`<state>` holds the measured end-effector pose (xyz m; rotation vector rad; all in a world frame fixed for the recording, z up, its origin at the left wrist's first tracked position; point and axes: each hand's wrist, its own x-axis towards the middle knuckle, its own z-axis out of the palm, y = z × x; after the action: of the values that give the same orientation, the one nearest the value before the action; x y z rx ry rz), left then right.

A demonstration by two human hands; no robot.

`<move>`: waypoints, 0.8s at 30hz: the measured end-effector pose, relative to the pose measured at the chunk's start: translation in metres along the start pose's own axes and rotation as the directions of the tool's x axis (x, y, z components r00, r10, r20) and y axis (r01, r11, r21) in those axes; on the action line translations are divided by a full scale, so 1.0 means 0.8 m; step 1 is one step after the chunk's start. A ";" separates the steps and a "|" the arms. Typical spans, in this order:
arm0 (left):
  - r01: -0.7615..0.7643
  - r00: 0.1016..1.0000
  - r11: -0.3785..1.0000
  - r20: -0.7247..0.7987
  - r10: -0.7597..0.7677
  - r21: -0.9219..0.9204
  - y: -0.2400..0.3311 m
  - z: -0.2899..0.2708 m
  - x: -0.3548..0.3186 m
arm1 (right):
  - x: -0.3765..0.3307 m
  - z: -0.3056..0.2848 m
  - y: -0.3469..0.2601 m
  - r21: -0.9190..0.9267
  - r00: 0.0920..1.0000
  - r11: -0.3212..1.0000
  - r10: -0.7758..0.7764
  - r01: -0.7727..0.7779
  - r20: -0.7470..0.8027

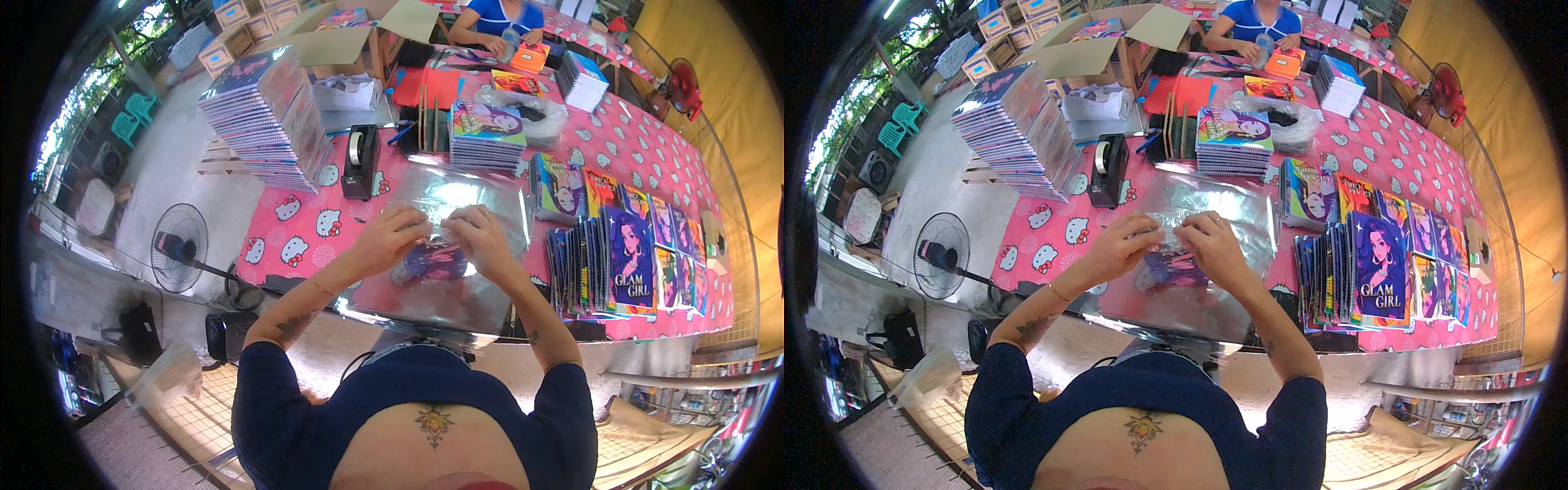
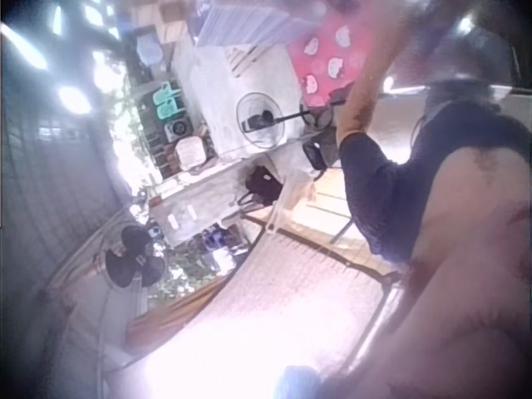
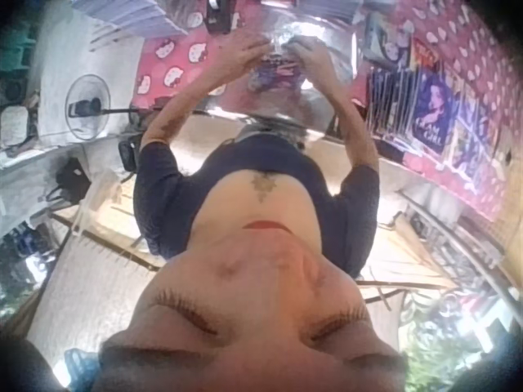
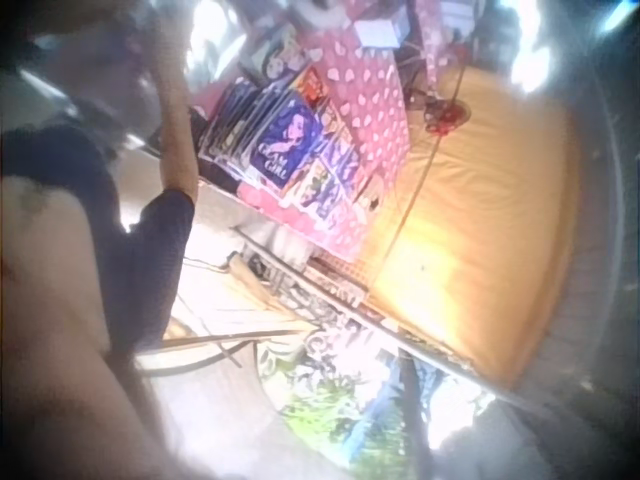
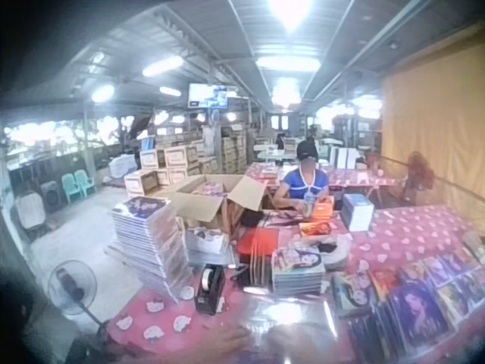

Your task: The person wraps stacks of books in plastic sheets, secures the plastic with tape from a dispenser, and places the packaged books aside.

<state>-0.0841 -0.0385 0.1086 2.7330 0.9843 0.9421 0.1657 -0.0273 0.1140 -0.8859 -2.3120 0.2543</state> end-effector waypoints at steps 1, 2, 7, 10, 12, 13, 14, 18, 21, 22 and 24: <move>0.045 0.999 0.997 0.009 -0.045 -0.062 0.003 -0.004 0.004 | 0.003 -0.004 -0.002 -0.014 0.999 0.999 0.038 -0.038 0.004; 0.113 0.991 0.986 0.088 -0.103 -0.119 0.000 -0.008 0.011 | 0.009 -0.012 -0.003 0.029 0.997 0.998 0.050 -0.052 0.057; 0.560 0.790 0.811 0.406 -0.459 -0.172 0.007 -0.036 0.070 | 0.055 -0.032 0.018 0.135 0.877 0.934 0.253 -0.332 0.408; 0.245 0.944 0.931 0.152 -0.292 0.270 -0.012 0.000 0.065 | 0.068 -0.036 0.013 -0.134 0.975 0.985 0.129 -0.105 0.184; 0.398 0.904 0.899 0.244 -0.351 -0.182 -0.050 0.001 0.076 | 0.067 -0.032 0.040 -0.213 0.982 0.976 0.092 -0.056 0.167; 0.465 0.880 0.793 0.306 -0.363 -0.394 -0.067 0.002 0.075 | 0.064 -0.025 0.057 0.010 0.963 0.983 0.175 -0.181 0.205; 0.552 0.830 0.680 0.398 -0.392 -0.482 -0.079 0.012 0.069 | 0.061 -0.020 0.070 0.224 0.934 0.926 0.244 -0.305 0.262; 0.603 0.751 0.468 0.262 -0.605 -0.646 -0.149 0.038 0.043 | 0.054 -0.003 0.080 0.642 0.858 0.570 0.380 -0.512 0.346; 0.743 0.557 0.634 -0.723 -0.408 0.214 -0.228 0.042 -0.036 | 0.054 0.005 0.077 0.671 0.837 0.508 0.406 -0.541 0.367; 0.800 0.440 0.588 -0.550 -0.710 -0.119 -0.234 0.039 -0.042 | 0.052 0.006 0.078 0.677 0.833 0.496 0.420 -0.544 0.361; 0.785 0.230 0.134 0.084 -0.970 -0.605 -0.244 0.038 -0.050 | 0.050 0.006 0.081 0.678 0.831 0.498 0.440 -0.541 0.340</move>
<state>-0.1979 0.0953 0.0093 1.0085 1.7456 1.1038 0.1743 0.0476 0.1052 -1.0510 -1.6793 1.4576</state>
